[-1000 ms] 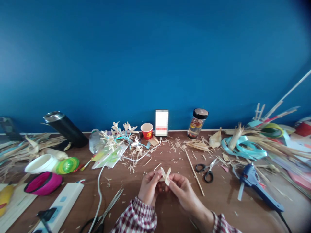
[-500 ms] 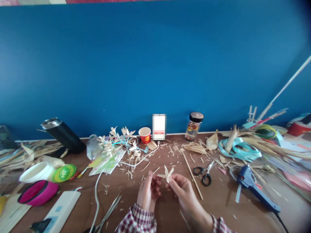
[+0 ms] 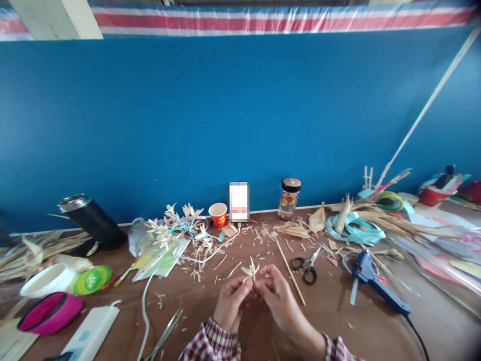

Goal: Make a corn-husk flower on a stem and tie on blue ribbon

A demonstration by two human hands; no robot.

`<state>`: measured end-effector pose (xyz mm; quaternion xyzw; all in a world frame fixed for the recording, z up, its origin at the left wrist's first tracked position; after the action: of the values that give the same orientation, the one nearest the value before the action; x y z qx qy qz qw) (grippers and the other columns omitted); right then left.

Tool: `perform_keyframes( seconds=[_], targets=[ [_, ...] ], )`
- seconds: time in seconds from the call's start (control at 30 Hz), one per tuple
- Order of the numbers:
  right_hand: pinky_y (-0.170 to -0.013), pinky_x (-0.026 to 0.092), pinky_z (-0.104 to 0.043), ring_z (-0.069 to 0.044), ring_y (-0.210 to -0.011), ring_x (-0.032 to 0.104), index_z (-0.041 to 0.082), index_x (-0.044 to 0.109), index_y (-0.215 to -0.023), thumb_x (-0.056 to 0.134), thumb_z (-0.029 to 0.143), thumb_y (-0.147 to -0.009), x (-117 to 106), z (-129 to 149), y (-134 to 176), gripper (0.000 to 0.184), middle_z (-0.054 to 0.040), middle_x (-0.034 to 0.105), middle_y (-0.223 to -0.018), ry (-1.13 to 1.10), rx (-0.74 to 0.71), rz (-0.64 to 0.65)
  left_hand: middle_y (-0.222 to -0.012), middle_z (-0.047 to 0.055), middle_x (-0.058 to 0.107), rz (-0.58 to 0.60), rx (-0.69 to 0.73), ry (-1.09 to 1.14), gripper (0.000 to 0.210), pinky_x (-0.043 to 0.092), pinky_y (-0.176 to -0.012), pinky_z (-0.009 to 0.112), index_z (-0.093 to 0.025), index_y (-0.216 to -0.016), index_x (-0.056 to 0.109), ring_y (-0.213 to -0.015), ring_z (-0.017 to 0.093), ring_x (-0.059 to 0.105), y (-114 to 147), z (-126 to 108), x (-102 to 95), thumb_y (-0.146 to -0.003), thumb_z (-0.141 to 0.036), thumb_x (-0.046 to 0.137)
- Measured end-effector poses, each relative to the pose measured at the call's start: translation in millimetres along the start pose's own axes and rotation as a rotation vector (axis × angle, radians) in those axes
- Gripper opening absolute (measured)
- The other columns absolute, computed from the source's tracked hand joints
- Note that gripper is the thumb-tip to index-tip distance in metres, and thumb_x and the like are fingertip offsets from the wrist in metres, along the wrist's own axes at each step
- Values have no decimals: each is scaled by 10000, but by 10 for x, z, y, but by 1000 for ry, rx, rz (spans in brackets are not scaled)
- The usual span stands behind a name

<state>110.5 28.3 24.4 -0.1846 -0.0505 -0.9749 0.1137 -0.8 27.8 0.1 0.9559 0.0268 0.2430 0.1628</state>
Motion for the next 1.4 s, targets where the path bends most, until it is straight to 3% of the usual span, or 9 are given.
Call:
perform_keyframes(
  seconds=[0.2, 0.37, 0.5, 0.7, 0.8, 1.17, 1.4],
  targets=[
    [-485, 401, -204, -117, -518, 585, 215, 390, -854, 611, 375, -769, 18, 64, 90, 285, 51, 600, -582, 10, -11, 12, -477, -1, 554, 72, -115, 47, 289, 253, -375, 155, -108, -667, 658, -405, 48, 444, 17, 58, 35, -563, -356, 764],
    [-424, 363, -188, -112, -475, 554, 190, 472, -881, 644, 413, -717, -4, 60, 183, 326, 30, 619, -580, 146, 60, -1, -410, -43, 472, 125, -126, 101, 304, 267, -383, 164, -125, -575, 581, -372, 44, 422, -13, 87, 37, -545, -357, 775],
    [-406, 328, -172, -78, -447, 492, 147, 550, -768, 616, 434, -732, -22, 15, 271, 296, -4, 633, -606, 255, 102, -15, -390, -80, 402, 135, -90, 110, 307, 254, -356, 160, -123, -557, 566, -334, 15, 337, -24, 59, 33, -532, -337, 784],
    [-423, 321, -168, -74, -465, 482, 133, 584, -719, 628, 469, -714, 15, 46, 353, 339, -8, 632, -593, 197, 117, 6, -397, -50, 502, 239, -129, 148, 312, 317, -347, 197, -134, -666, 593, -303, 70, 433, 79, 82, 135, -565, -380, 757],
    [-433, 329, -168, -78, -478, 493, 131, 583, -707, 634, 478, -705, 27, 69, 381, 351, -7, 626, -582, 173, 112, 19, -386, -45, 507, 284, -123, 193, 279, 322, -349, 195, -138, -621, 572, -302, 74, 441, 123, 84, 171, -570, -336, 762],
    [-399, 339, -161, -80, -466, 491, 121, 599, -707, 626, 517, -690, -14, 40, 358, 398, -18, 620, -578, 198, 120, -22, -460, -38, 535, 204, -67, 193, 288, 341, -358, 200, -139, -573, 574, -345, 62, 431, 100, 91, 185, -521, -326, 788],
    [-407, 322, -161, -65, -457, 429, 155, 574, -671, 653, 464, -691, -270, 69, 282, 320, 39, 526, -545, 143, 63, -152, -407, -57, 481, 82, -79, 106, 285, 295, -356, 140, -111, -625, 653, -333, 16, 401, 54, 155, 124, -510, -328, 797]
  ],
)
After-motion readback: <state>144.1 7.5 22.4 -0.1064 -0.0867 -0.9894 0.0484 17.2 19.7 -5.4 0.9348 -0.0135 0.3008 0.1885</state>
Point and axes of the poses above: each hand's wrist, its own y-axis away from the middle knuckle, its own x-axis out of the palm, z = x × y, the point moved 4 cm from there along -y, towards the middle knuckle
